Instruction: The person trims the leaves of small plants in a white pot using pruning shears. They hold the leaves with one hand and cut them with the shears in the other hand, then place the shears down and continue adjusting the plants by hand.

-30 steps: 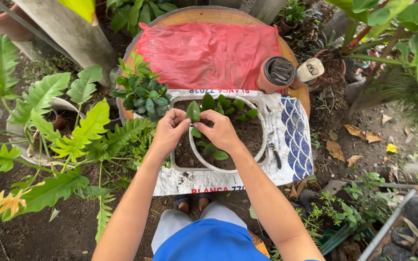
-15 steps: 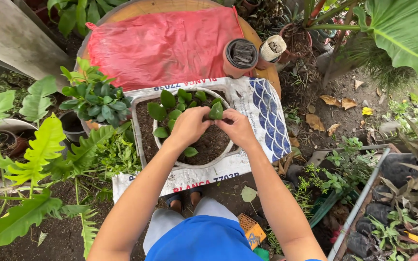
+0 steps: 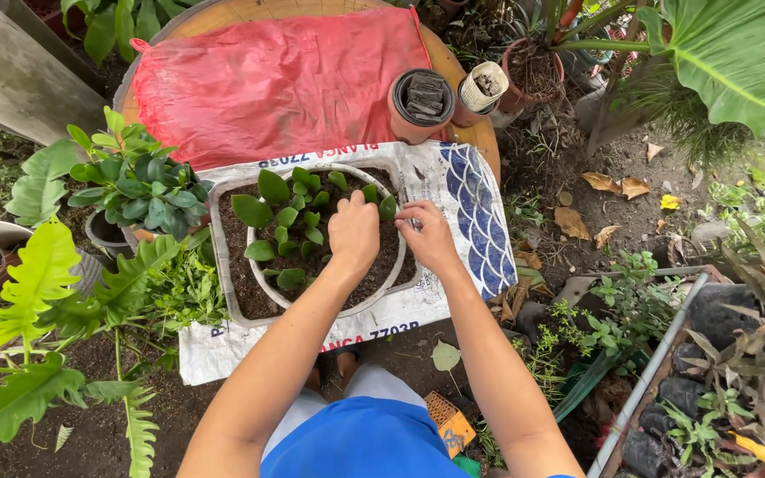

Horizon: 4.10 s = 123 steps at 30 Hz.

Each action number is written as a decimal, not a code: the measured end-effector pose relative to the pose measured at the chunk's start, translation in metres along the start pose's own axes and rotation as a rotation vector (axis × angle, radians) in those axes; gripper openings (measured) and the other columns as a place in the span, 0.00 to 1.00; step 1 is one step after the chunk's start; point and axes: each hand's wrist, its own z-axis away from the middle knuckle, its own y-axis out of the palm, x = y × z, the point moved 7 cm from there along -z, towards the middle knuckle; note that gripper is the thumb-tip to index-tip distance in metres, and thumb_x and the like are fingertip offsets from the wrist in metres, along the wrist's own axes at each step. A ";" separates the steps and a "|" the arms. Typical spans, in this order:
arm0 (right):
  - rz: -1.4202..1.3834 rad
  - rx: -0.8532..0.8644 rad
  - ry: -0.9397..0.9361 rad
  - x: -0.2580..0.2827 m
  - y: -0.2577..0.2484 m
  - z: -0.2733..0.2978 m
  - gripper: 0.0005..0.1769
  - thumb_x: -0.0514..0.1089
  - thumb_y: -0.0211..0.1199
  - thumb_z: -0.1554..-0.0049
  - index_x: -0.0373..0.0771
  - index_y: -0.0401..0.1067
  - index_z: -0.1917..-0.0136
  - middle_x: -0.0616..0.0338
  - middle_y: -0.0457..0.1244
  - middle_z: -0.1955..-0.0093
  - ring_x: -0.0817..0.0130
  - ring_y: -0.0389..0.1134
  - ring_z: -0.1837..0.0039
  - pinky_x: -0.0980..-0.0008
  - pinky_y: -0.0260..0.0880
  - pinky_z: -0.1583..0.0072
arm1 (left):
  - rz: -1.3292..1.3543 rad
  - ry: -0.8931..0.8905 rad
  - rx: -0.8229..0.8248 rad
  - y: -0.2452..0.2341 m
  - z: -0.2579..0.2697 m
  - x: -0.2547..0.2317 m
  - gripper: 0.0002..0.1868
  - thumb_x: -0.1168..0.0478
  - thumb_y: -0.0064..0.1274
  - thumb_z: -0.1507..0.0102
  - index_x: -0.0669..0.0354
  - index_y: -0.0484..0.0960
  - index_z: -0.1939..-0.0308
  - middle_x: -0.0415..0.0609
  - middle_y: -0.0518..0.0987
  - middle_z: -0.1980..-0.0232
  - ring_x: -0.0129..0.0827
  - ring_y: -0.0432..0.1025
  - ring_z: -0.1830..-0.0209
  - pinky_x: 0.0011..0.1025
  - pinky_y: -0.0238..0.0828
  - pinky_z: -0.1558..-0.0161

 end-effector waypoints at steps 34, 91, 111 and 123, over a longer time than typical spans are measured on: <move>0.159 0.120 -0.173 -0.006 0.024 -0.006 0.11 0.35 0.66 0.46 0.35 0.77 0.48 0.50 0.63 0.31 0.48 0.61 0.30 0.56 0.64 0.31 | -0.448 -0.069 0.019 0.005 -0.010 -0.015 0.07 0.61 0.57 0.43 0.50 0.90 0.64 0.44 0.79 0.57 0.40 0.71 0.52 0.43 0.59 0.48; 0.582 0.410 -0.279 0.048 0.064 0.057 0.10 0.33 0.64 0.47 0.34 0.75 0.51 0.49 0.68 0.49 0.49 0.68 0.41 0.54 0.72 0.41 | 0.120 0.172 0.014 -0.039 -0.017 0.010 0.05 0.61 0.58 0.39 0.58 0.83 0.62 0.53 0.83 0.62 0.49 0.77 0.58 0.50 0.67 0.56; 0.144 0.297 -0.100 0.030 0.004 -0.044 0.21 0.33 0.58 0.46 0.38 0.78 0.40 0.51 0.70 0.41 0.56 0.72 0.37 0.65 0.70 0.36 | 0.000 0.101 0.062 -0.044 -0.011 0.009 0.11 0.59 0.62 0.45 0.57 0.86 0.61 0.53 0.81 0.58 0.49 0.75 0.54 0.49 0.65 0.54; 0.478 0.256 -0.227 0.043 0.027 -0.019 0.19 0.43 0.77 0.57 0.33 0.80 0.53 0.46 0.52 0.21 0.46 0.48 0.20 0.46 0.50 0.25 | -0.275 0.064 0.157 -0.010 -0.016 -0.004 0.06 0.60 0.65 0.48 0.52 0.88 0.68 0.49 0.85 0.65 0.42 0.78 0.57 0.41 0.62 0.54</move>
